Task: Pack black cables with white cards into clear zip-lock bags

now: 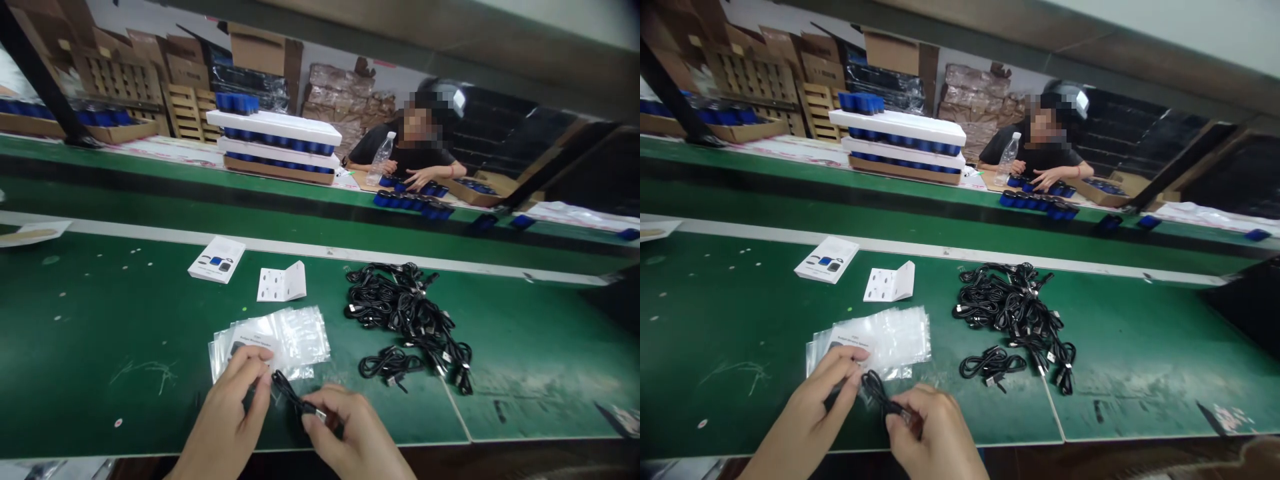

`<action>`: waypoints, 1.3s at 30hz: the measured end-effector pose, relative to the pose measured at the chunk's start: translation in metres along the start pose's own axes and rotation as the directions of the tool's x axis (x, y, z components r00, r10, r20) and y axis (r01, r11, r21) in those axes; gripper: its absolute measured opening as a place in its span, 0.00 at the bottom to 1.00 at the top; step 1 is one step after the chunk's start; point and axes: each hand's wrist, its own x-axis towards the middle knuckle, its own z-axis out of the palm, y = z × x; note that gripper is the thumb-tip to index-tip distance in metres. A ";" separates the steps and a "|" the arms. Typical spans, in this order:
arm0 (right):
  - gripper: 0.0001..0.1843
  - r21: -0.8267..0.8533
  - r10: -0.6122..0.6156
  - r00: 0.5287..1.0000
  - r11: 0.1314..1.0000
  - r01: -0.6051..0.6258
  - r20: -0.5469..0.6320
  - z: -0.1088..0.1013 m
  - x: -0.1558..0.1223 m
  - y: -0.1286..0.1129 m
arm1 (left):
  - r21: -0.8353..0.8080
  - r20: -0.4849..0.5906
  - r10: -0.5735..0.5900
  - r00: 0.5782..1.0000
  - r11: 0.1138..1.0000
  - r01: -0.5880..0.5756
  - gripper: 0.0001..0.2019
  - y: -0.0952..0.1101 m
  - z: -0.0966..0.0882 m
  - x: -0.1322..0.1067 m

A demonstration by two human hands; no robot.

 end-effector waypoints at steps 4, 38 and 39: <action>0.10 0.190 0.109 0.994 0.975 -0.113 0.033 0.012 0.001 0.012 | 0.041 -0.021 0.008 1.000 0.999 -0.008 0.10 0.000 0.001 -0.006; 0.05 0.046 -0.079 0.933 0.994 0.102 -0.352 0.021 0.012 -0.006 | 0.103 -0.172 0.292 0.941 0.955 -0.278 0.10 0.031 0.010 -0.026; 0.04 0.111 -0.044 0.974 0.991 0.070 -0.224 0.018 0.013 -0.007 | 0.089 -0.138 0.287 0.948 0.957 -0.276 0.08 0.028 0.008 -0.025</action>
